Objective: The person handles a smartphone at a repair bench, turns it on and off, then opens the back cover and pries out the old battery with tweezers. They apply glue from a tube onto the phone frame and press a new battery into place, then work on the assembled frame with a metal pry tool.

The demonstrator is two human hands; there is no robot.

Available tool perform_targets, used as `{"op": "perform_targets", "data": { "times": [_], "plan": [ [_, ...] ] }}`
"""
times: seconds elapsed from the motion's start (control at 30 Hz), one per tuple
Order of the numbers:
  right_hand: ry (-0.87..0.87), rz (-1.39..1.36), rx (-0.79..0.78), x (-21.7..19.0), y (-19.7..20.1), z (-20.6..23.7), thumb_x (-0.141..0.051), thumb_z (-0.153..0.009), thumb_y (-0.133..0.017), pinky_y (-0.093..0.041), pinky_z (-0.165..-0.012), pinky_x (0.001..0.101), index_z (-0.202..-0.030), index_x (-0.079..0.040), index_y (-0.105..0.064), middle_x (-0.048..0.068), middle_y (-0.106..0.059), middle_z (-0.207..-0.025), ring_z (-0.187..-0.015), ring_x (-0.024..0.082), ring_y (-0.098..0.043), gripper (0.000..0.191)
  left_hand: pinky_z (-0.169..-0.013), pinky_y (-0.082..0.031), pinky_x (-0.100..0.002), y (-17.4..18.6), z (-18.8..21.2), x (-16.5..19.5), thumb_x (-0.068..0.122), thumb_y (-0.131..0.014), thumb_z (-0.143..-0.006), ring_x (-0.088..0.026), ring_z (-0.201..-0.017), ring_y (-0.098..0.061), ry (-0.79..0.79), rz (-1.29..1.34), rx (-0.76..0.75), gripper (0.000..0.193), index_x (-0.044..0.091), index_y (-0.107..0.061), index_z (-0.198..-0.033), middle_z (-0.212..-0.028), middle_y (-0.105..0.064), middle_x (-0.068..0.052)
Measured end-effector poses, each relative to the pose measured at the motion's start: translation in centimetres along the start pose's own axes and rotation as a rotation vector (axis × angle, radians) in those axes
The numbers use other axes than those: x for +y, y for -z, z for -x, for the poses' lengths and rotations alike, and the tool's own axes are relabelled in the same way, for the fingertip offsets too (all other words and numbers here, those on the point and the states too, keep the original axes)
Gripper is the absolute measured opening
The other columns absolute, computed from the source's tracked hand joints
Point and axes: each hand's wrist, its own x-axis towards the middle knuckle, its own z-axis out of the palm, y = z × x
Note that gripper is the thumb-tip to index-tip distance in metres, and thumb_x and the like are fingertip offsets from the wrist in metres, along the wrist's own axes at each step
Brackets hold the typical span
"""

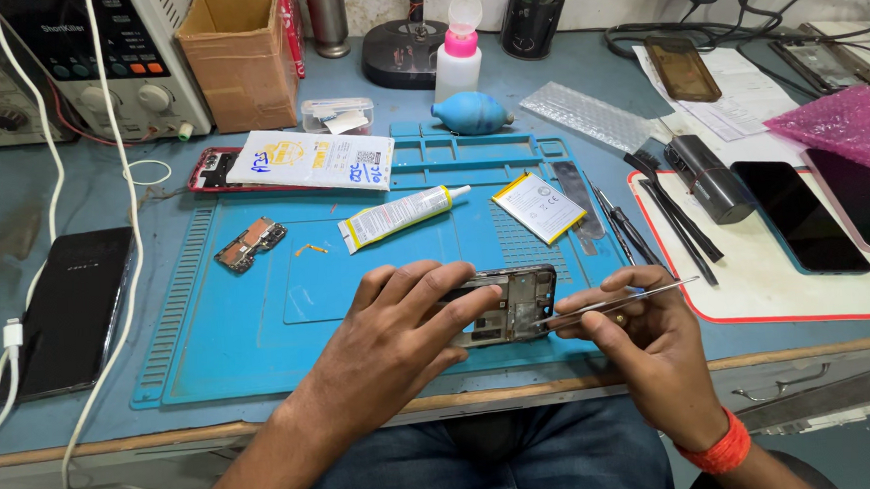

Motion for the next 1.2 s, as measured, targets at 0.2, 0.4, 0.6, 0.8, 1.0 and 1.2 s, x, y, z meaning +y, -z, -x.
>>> {"op": "perform_targets", "data": {
  "times": [0.2, 0.4, 0.6, 0.8, 1.0, 1.2],
  "plan": [
    [0.005, 0.039, 0.065, 0.0, -0.6, 0.5, 0.002, -0.096, -0.059, -0.063, -0.088, 0.0406, -0.12, -0.004, -0.046, 0.024, -0.075, -0.109, -0.097, 0.027, -0.076, 0.028, -0.108, -0.035, -0.044, -0.4, 0.1, -0.2, 0.024, -0.081, -0.079, -0.027, -0.132, -0.049, 0.031, 0.043, -0.008, 0.075, 0.017, -0.049, -0.146, -0.142, -0.053, -0.007],
    [0.043, -0.003, 0.047, 0.0, -0.4, 0.7, 0.001, -0.098, -0.06, -0.063, -0.093, 0.0417, -0.114, -0.003, -0.048, 0.026, -0.075, -0.115, -0.105, 0.028, -0.076, 0.02, -0.115, -0.03, -0.047, -1.1, 0.1, -0.6, 0.028, -0.081, -0.08, -0.028, -0.133, -0.048, 0.065, 0.059, -0.014, 0.075, 0.017, -0.048, -0.146, -0.142, -0.052, -0.008],
    [0.065, -0.001, 0.05, 0.2, 0.1, 1.2, 0.003, -0.096, -0.063, -0.064, -0.093, 0.0397, -0.11, -0.002, -0.054, 0.025, -0.073, -0.118, -0.108, 0.029, -0.076, 0.017, -0.117, -0.029, -0.048, -1.2, 0.1, -0.5, 0.029, -0.081, -0.08, -0.029, -0.133, -0.048, 0.071, 0.066, -0.022, 0.075, 0.017, -0.048, -0.146, -0.142, -0.052, -0.009],
    [0.093, 0.115, 0.088, -0.3, -0.2, 1.7, 0.004, -0.093, -0.067, -0.064, -0.086, 0.0345, -0.108, -0.001, -0.056, 0.024, -0.076, -0.111, -0.106, 0.026, -0.076, 0.019, -0.117, -0.029, -0.048, -0.8, -0.1, -0.6, 0.028, -0.082, -0.078, -0.029, -0.133, -0.049, 0.103, 0.133, -0.044, 0.077, 0.016, -0.048, -0.146, -0.143, -0.052, -0.009],
    [-0.06, 0.107, 0.14, -1.0, -0.4, 1.9, 0.001, -0.088, -0.07, -0.069, -0.067, 0.0371, -0.103, -0.001, -0.059, 0.023, -0.079, -0.105, -0.089, 0.025, -0.079, 0.019, -0.116, -0.03, -0.048, -0.9, -0.2, -0.4, 0.028, -0.083, -0.077, -0.029, -0.134, -0.049, 0.115, 0.17, -0.045, 0.079, 0.016, -0.046, -0.146, -0.144, -0.052, -0.009],
    [-0.075, 0.132, 0.122, -1.0, -0.2, 1.8, 0.0, -0.088, -0.07, -0.067, -0.065, 0.0351, -0.105, -0.002, -0.057, 0.022, -0.079, -0.105, -0.088, 0.023, -0.079, 0.021, -0.115, -0.031, -0.046, -1.0, 0.0, -0.2, 0.029, -0.083, -0.079, -0.027, -0.134, -0.048, 0.086, 0.129, -0.035, 0.078, 0.018, -0.046, -0.147, -0.143, -0.052, -0.007]
  ]
}}
